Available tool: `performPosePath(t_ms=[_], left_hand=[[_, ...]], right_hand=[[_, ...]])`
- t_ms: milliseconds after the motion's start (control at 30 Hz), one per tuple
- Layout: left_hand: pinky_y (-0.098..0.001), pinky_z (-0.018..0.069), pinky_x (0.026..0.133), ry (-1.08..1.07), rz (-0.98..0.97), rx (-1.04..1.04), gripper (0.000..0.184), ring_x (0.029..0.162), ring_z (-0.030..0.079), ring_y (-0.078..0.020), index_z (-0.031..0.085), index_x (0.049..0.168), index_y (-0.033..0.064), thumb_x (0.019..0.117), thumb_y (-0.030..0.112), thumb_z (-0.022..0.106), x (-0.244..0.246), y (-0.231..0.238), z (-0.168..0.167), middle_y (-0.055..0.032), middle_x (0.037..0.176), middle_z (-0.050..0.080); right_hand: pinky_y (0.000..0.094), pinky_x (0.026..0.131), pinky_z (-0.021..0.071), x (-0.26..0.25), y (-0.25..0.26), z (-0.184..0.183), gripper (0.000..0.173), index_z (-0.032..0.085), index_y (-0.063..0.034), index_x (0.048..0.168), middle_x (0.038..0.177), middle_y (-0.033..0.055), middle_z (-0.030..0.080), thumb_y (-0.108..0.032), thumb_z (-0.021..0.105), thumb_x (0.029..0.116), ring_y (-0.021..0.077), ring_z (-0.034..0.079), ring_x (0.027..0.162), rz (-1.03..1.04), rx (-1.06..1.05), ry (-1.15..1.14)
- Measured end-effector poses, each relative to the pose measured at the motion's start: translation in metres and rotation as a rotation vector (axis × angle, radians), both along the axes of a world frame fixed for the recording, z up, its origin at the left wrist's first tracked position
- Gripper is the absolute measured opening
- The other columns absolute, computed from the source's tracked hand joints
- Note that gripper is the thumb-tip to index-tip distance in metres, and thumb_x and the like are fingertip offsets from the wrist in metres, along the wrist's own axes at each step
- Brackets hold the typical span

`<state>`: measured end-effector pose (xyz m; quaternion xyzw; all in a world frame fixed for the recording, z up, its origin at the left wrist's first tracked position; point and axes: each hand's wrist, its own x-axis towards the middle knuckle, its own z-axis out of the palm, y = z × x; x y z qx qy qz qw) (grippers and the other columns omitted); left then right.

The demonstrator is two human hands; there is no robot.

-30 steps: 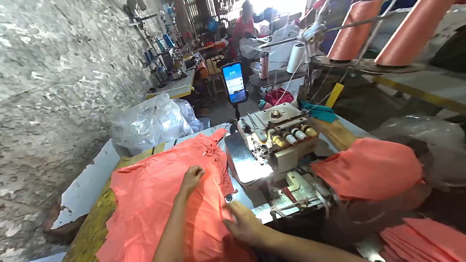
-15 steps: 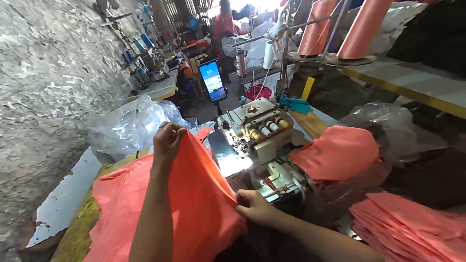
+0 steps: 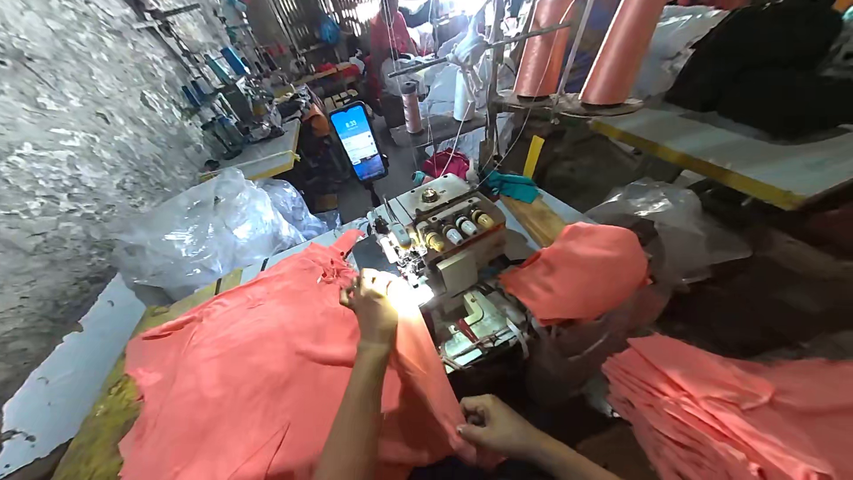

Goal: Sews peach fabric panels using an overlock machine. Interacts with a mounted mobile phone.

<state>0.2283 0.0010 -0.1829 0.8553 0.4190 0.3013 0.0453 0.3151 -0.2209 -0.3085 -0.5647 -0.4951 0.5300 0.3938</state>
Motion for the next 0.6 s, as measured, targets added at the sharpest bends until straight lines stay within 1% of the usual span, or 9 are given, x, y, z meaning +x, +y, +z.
performPosePath(t_ms=[33, 100, 167, 233, 267, 333, 433, 533, 600], left_hand=[[-0.0732, 0.03, 0.106, 0.05, -0.022, 0.054, 0.018, 0.12, 0.059, -0.0474, 0.079, 0.101, 0.0039, 0.0953, 0.016, 0.067, -0.002, -0.013, -0.004, -0.0235, 0.115, 0.07], [-0.0725, 0.0357, 0.102, 0.103, -0.065, 0.131, 0.017, 0.117, 0.062, -0.0493, 0.079, 0.102, 0.0042, 0.097, 0.011, 0.064, -0.002, -0.043, -0.01, -0.0245, 0.112, 0.072], [-0.0654, 0.0454, 0.095, 0.05, -0.096, 0.213, 0.02, 0.108, 0.067, -0.0457, 0.077, 0.108, 0.0024, 0.0957, 0.003, 0.061, 0.0, -0.059, -0.027, -0.023, 0.11, 0.073], [-0.0597, 0.0506, 0.095, -0.009, -0.094, 0.282, 0.026, 0.105, 0.07, -0.043, 0.075, 0.117, -0.0006, 0.0953, 0.001, 0.059, 0.004, -0.06, -0.047, -0.0226, 0.111, 0.074], [-0.0591, 0.0503, 0.097, -0.013, -0.084, 0.297, 0.03, 0.105, 0.07, -0.0428, 0.072, 0.121, -0.002, 0.0949, 0.002, 0.058, 0.006, -0.059, -0.055, -0.0229, 0.111, 0.074], [-0.0592, 0.048, 0.102, 0.003, -0.059, 0.27, 0.031, 0.104, 0.07, -0.0452, 0.07, 0.121, -0.0066, 0.0971, 0.005, 0.054, 0.008, -0.056, -0.055, -0.0245, 0.104, 0.074], [-0.0587, 0.0457, 0.107, 0.083, -0.019, 0.092, 0.033, 0.111, 0.066, -0.0499, 0.065, 0.119, -0.0135, 0.1039, 0.009, 0.047, 0.007, -0.054, -0.033, -0.0309, 0.107, 0.071], [-0.056, 0.0365, 0.115, 0.249, -0.033, -0.176, 0.04, 0.131, 0.055, -0.0461, 0.059, 0.133, -0.0122, 0.1066, 0.012, 0.041, 0.005, -0.04, -0.003, -0.0325, 0.131, 0.061], [-0.0527, 0.0277, 0.122, 0.193, -0.058, -0.281, 0.038, 0.139, 0.049, -0.0394, 0.061, 0.133, -0.0063, 0.1057, 0.016, 0.047, 0.005, -0.018, 0.005, -0.0263, 0.14, 0.059]], right_hand=[[0.0323, 0.068, 0.0502, 0.0, -0.002, -0.008, 0.02, 0.066, 0.0054, 0.102, 0.076, 0.009, 0.063, -0.015, 0.064, 0.0979, 0.0123, 0.058, 0.067, 0.031, -0.011, 0.005], [0.0353, 0.073, 0.0563, 0.003, -0.008, -0.022, 0.021, 0.068, 0.0052, 0.103, 0.083, 0.0114, 0.069, -0.015, 0.065, 0.0979, 0.0143, 0.066, 0.072, 0.072, -0.059, 0.034], [0.0371, 0.08, 0.0589, 0.009, -0.014, -0.032, 0.022, 0.07, 0.0053, 0.108, 0.092, 0.0128, 0.072, -0.013, 0.066, 0.0981, 0.0155, 0.07, 0.08, 0.083, -0.108, 0.083], [0.0333, 0.078, 0.0588, 0.014, -0.019, -0.037, 0.018, 0.069, 0.0024, 0.105, 0.09, 0.0081, 0.071, -0.014, 0.066, 0.0977, 0.0113, 0.069, 0.079, 0.032, -0.096, 0.133], [0.0307, 0.076, 0.0579, 0.018, -0.022, -0.036, 0.017, 0.068, 0.0006, 0.104, 0.089, 0.0056, 0.071, -0.014, 0.065, 0.0973, 0.0087, 0.068, 0.079, 0.009, -0.063, 0.143], [0.0271, 0.081, 0.056, 0.027, -0.026, -0.026, 0.017, 0.069, 0.0012, 0.106, 0.093, 0.0047, 0.071, -0.014, 0.065, 0.0973, 0.0055, 0.067, 0.084, 0.017, 0.019, 0.147], [0.0245, 0.078, 0.0574, 0.033, -0.03, -0.005, 0.014, 0.068, -0.0003, 0.105, 0.091, 0.0016, 0.071, -0.012, 0.064, 0.0974, 0.0032, 0.067, 0.08, 0.07, 0.079, 0.167], [0.0205, 0.073, 0.0551, 0.035, -0.027, 0.014, 0.014, 0.068, -0.0002, 0.1, 0.085, 0.0001, 0.069, -0.013, 0.064, 0.0974, 0.0005, 0.065, 0.076, 0.063, 0.189, 0.153], [0.0178, 0.071, 0.052, 0.035, -0.017, 0.023, 0.015, 0.068, 0.0001, 0.097, 0.082, -0.0009, 0.066, -0.015, 0.064, 0.0974, -0.0012, 0.061, 0.073, 0.027, 0.251, 0.139]])
